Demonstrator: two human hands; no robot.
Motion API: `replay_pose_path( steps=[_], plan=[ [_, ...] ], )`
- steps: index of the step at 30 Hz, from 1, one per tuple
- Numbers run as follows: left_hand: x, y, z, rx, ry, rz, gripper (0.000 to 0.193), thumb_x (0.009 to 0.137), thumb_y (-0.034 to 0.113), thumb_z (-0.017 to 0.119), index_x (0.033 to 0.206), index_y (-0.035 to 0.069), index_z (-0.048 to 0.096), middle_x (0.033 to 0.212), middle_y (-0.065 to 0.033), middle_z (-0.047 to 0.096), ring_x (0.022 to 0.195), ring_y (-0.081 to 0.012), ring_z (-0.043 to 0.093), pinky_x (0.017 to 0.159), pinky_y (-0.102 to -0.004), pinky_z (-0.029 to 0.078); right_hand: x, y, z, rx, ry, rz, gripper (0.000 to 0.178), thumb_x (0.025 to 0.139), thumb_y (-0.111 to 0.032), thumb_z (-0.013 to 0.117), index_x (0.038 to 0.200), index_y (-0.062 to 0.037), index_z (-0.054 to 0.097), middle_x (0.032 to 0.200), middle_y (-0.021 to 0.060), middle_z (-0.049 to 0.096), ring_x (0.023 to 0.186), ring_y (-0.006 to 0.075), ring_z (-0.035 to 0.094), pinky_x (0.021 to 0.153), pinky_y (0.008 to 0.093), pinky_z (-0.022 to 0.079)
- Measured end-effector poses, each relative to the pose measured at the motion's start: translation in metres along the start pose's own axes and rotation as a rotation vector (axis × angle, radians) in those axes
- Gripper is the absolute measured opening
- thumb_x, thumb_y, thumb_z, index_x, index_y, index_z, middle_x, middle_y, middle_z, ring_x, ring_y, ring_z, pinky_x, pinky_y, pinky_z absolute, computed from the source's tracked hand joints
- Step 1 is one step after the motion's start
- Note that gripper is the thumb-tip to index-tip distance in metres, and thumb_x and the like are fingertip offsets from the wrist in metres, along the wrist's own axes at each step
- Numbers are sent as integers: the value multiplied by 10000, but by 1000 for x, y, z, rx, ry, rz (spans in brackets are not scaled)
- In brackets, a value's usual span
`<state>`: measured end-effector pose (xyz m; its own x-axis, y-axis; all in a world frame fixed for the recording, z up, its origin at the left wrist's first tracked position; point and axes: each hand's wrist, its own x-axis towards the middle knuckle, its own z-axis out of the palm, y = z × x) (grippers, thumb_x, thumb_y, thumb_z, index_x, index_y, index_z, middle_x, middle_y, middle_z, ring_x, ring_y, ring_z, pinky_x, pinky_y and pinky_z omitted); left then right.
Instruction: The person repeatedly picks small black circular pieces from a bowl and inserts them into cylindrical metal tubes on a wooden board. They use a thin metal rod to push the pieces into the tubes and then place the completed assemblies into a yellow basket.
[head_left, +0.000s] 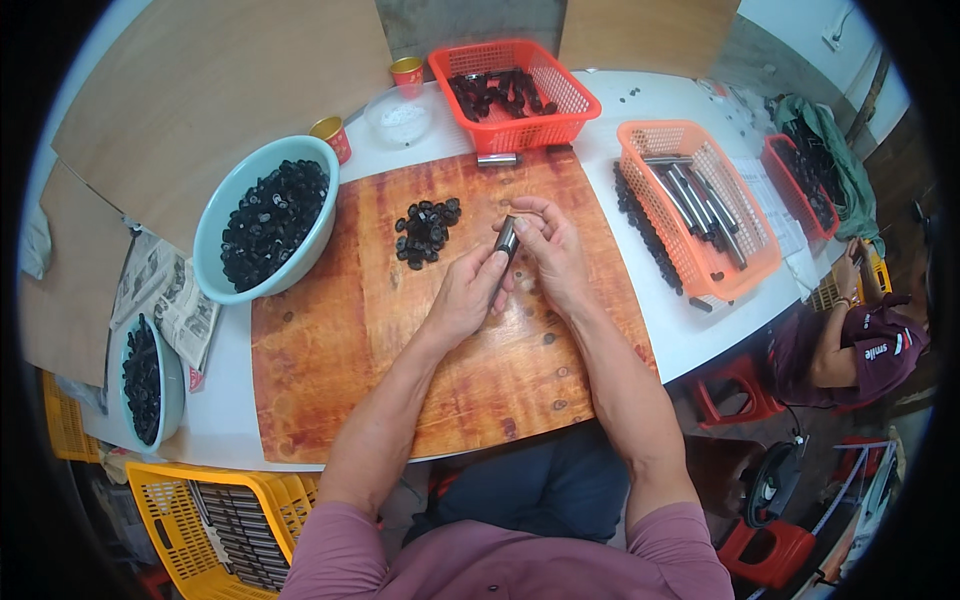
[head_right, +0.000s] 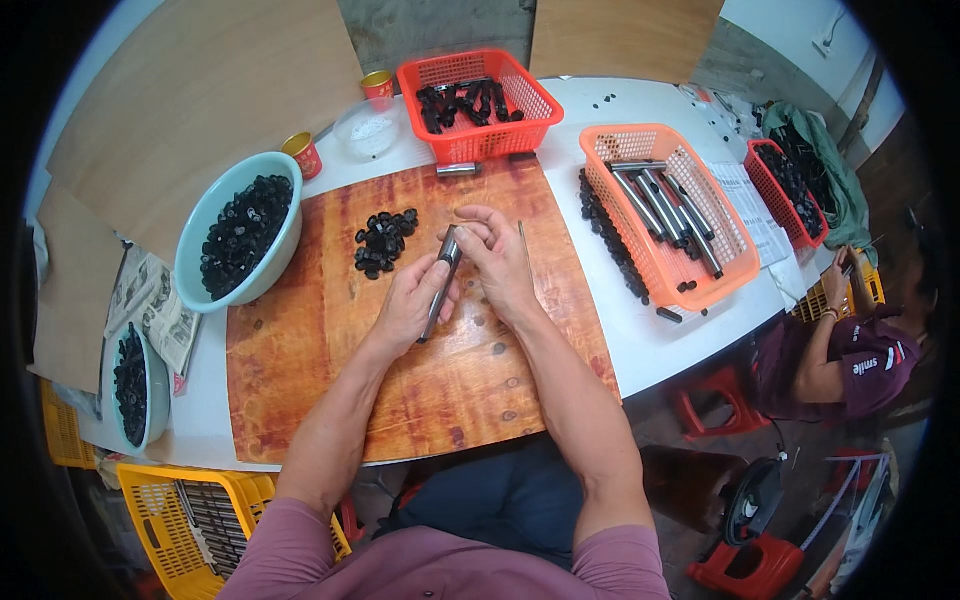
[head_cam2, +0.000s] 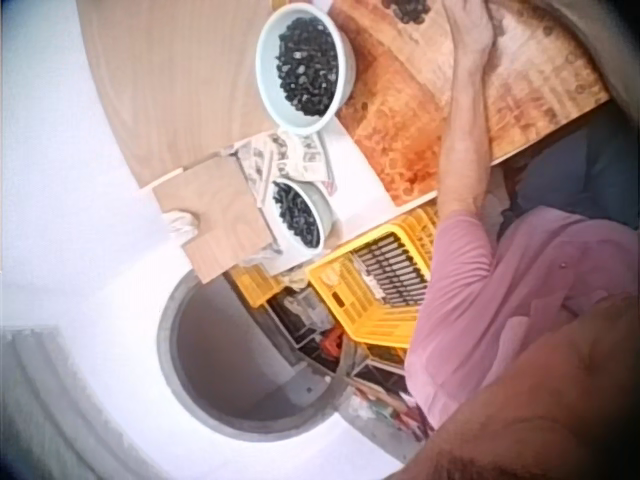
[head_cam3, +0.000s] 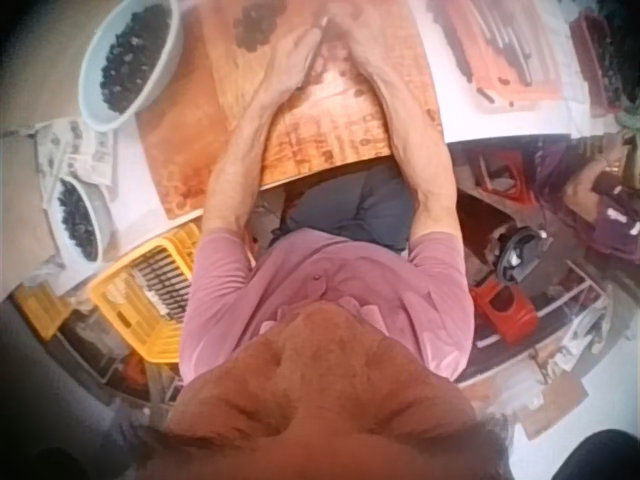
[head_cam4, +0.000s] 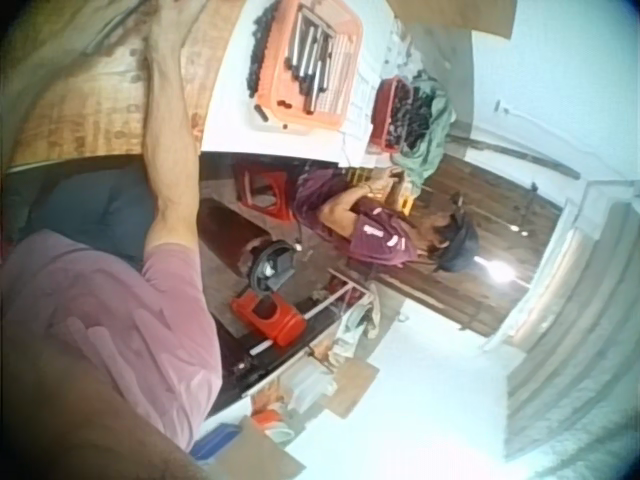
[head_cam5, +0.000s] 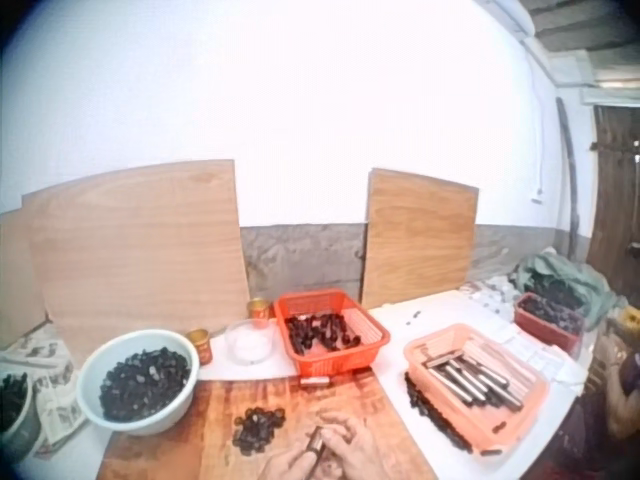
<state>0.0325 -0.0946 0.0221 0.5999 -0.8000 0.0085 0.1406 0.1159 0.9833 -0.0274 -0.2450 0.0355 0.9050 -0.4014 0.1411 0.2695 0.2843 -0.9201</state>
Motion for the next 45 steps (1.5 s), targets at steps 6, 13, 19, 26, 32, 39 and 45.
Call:
replay_pose_path(
  steps=[6,13,19,26,32,39,45],
  plan=[
    [-7,6,-1,208,45,52,285,1081,280,453,1159,29,563,822,-11,601,607,-61,538,540,-213,427,3,5,-1,-8,-43,4,323,989,-169,636,1247,10,563,1032,91,704,911,111,644,826,263,511],
    [-31,26,-23,972,125,184,264,1041,217,501,1169,-11,541,902,-167,584,818,-321,587,737,-418,466,3,2,-7,-296,-97,54,253,952,-237,686,1044,-2,703,866,32,686,778,85,597,709,253,483],
    [-65,27,-34,1339,41,262,252,959,108,610,1160,-23,532,1004,-218,518,945,-401,534,826,-471,451,-2,8,4,-608,-278,59,242,924,-213,692,1044,-6,730,802,34,666,676,90,581,591,260,479],
    [-55,13,-22,1490,124,444,352,905,116,673,1197,-23,532,1038,-202,547,969,-378,546,857,-468,463,-3,-1,-2,-655,-296,100,227,901,-121,699,1058,40,727,849,82,704,746,138,629,685,299,509],
    [-51,5,-11,1487,189,485,376,865,118,710,1187,-12,565,1020,-174,568,954,-356,565,845,-451,476,5,10,-19,-615,-347,74,172,868,-22,714,1029,38,716,896,86,713,837,147,658,762,293,523],
    [-54,7,-6,1386,241,491,377,847,97,728,1187,-3,597,988,-178,582,912,-364,589,805,-445,500,5,6,-21,-601,-389,66,169,808,-12,727,973,21,726,875,132,723,844,213,684,775,345,533],
    [-57,9,-6,1356,240,444,310,845,99,732,1125,16,628,932,-151,577,888,-344,600,768,-440,507,4,2,-22,-640,-416,65,172,796,-4,717,967,22,715,871,126,723,838,224,684,774,354,532]
  ],
)
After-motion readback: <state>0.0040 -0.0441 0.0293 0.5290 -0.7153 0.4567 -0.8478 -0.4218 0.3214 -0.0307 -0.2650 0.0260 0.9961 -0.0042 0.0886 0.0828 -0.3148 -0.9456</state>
